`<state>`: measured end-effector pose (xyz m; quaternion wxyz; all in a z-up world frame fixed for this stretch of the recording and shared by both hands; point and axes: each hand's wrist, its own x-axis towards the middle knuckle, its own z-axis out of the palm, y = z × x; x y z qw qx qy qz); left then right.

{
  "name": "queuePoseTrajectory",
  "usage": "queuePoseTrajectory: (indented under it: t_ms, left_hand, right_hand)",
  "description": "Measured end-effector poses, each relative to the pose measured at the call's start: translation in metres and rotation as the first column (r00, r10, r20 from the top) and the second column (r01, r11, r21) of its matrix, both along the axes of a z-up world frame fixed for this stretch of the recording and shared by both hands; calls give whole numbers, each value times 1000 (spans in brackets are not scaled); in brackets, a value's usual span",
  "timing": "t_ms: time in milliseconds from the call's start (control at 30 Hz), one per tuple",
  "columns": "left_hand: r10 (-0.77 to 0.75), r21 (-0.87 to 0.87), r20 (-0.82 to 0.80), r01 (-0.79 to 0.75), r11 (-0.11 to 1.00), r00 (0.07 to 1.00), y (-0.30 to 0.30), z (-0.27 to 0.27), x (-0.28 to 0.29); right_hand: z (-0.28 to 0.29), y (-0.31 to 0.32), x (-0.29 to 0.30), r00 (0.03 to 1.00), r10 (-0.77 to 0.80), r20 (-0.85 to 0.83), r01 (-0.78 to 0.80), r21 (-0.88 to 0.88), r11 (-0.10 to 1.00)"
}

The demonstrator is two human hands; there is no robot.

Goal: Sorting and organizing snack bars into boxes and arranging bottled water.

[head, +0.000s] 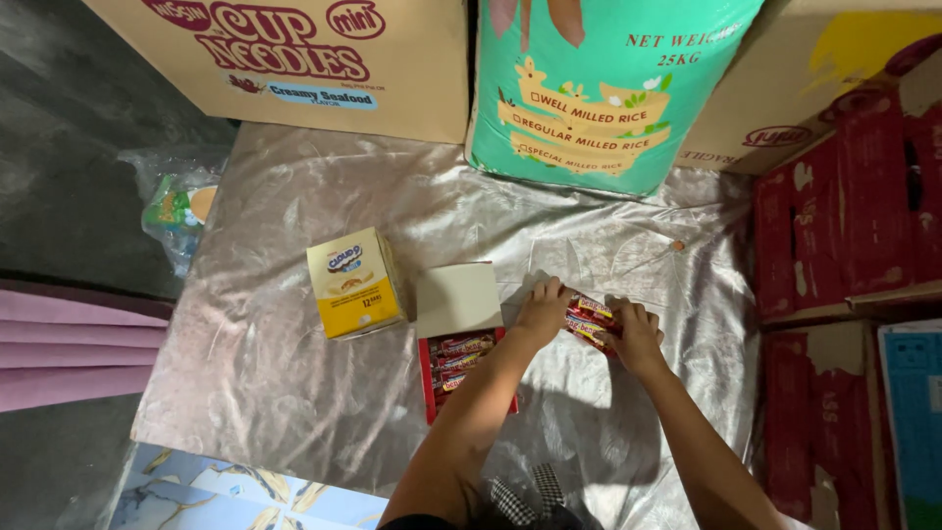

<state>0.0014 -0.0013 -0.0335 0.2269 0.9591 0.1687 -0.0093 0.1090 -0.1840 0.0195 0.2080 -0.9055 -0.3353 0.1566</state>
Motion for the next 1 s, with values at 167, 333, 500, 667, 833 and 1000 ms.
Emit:
queuePoseTrajectory:
  t_ms: [167, 333, 500, 667, 833, 1000]
  left_hand:
    - [18, -150, -10, -19, 989, 1000, -4, 23, -7]
    - [163, -406, -21, -158, 900, 986, -11, 5, -12]
    - [264, -535, 46, -200, 821, 963, -15, -35, -14]
    - [276, -737, 140, -86, 670, 951, -18, -47, -20]
    - [343, -917, 139, -10, 399, 929, -28, -38, -28]
    - [363, -912, 129, -33, 408, 923, -26, -19, -39]
  right_hand:
    - [-2, -8, -3, 999, 49, 0, -49, -46, 998]
    - [-19, -17, 1, 993, 117, 23, -117, -15, 993]
    - [-5, -21, -10, 990, 140, -6, -140, -26, 990]
    - [6, -30, -18, 983, 167, -72, -159, 103, 982]
    - [-2, -38, -19, 916, 203, -345, -116, 257, 960]
    - [-11, -41, -23, 826, 219, -519, -11, 373, 928]
